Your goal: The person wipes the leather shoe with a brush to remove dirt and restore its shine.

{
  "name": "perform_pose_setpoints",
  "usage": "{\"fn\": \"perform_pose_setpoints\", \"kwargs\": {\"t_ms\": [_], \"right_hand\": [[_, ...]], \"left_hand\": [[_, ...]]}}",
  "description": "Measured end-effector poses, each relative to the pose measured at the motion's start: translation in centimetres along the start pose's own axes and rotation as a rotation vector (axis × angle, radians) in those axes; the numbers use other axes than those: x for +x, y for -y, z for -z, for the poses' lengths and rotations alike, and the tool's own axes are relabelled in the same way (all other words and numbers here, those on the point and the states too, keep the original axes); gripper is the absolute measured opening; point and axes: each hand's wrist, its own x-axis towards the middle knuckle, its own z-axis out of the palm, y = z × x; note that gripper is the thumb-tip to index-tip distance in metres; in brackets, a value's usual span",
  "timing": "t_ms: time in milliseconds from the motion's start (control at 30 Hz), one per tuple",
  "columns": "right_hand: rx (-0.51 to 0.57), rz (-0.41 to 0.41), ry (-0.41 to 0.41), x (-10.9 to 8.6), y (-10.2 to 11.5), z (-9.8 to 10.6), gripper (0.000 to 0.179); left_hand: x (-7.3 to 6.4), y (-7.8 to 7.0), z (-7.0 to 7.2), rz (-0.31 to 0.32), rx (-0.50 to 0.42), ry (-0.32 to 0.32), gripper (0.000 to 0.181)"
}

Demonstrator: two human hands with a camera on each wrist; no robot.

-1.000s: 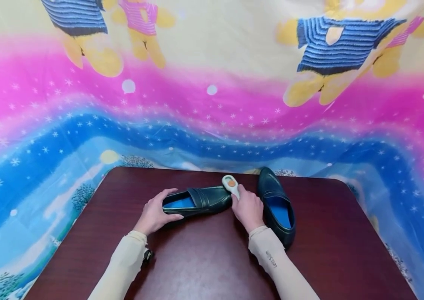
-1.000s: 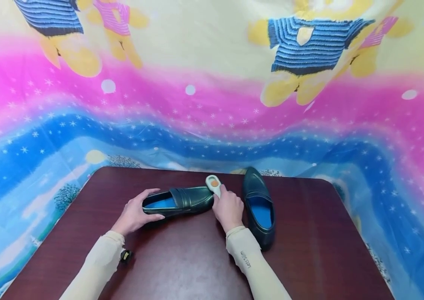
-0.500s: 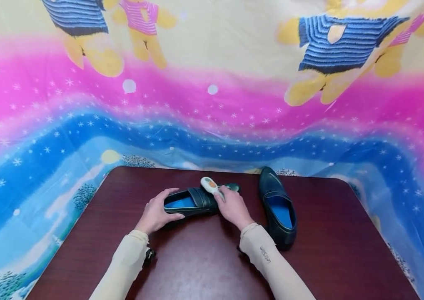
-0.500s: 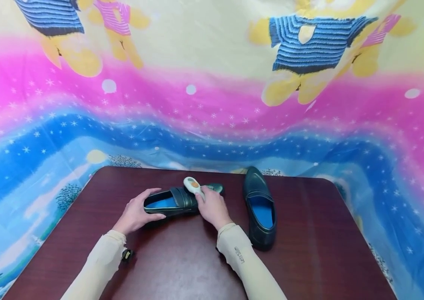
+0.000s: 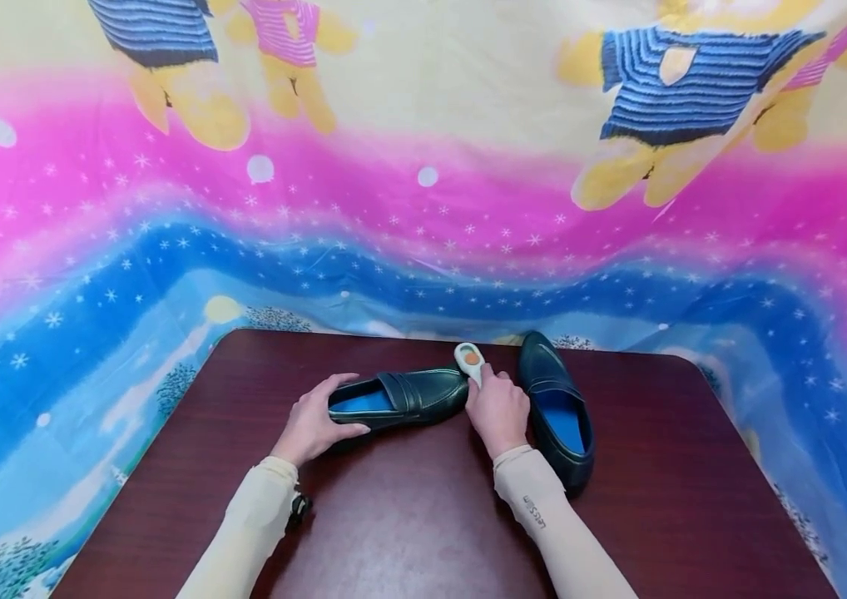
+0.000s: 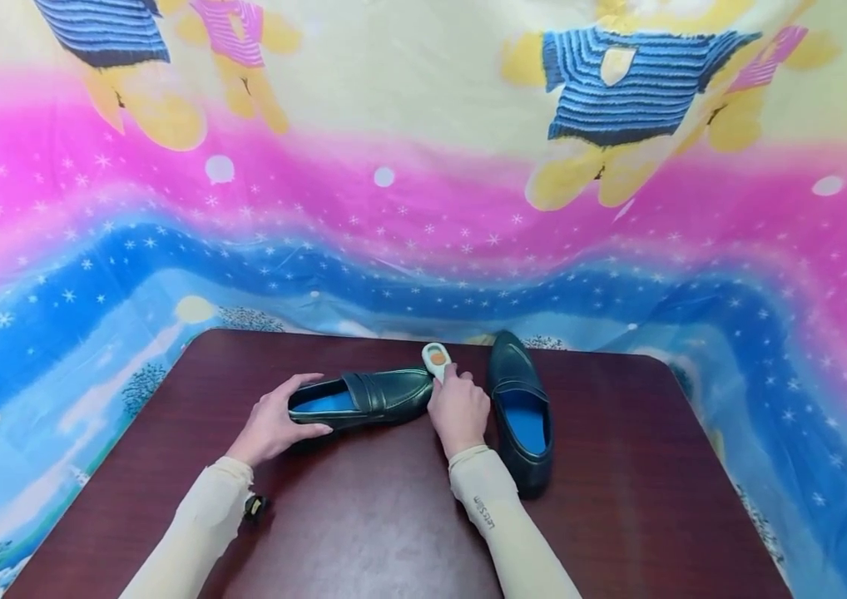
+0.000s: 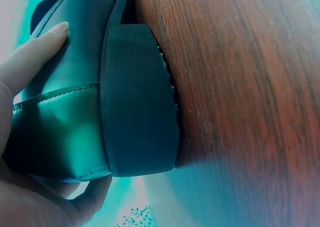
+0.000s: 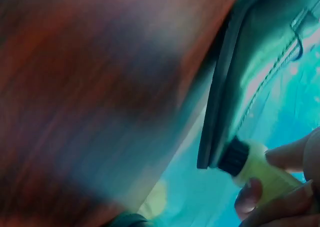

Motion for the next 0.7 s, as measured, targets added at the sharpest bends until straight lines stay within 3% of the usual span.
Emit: {"fn": "perform_pose_setpoints", "kwargs": {"t_ms": [167,367,433,533,700], "right_hand": [[0.028,0.005,0.031,0.1,0.1,0.4,0.040],[0.341,0.118,0.229,-0.6,1.7,0.2,0.032],[0.392,0.148,0.279,-0.8,2.0,-0.1,0.033],[0.338,0.178,0.252,-1.0,1.6,-0.3,0.035],[0.086,0.127,0.074,-0.7,-0.4,0.0,0.031]], "left_hand": [[0.0,0.0,0.0,0.005,0.009,0.001,0.085],[0.1,0.0,-0.2,-0.008,0.006,-0.013,0.085],[0.1,0.0,-0.2,-0.010,0.005,-0.019,0.085],[0.0,0.0,-0.2,-0.008,0.010,-0.018,0.085],[0.0,-0.1,-0.2,0.002,0.011,-0.006,0.085]]}}
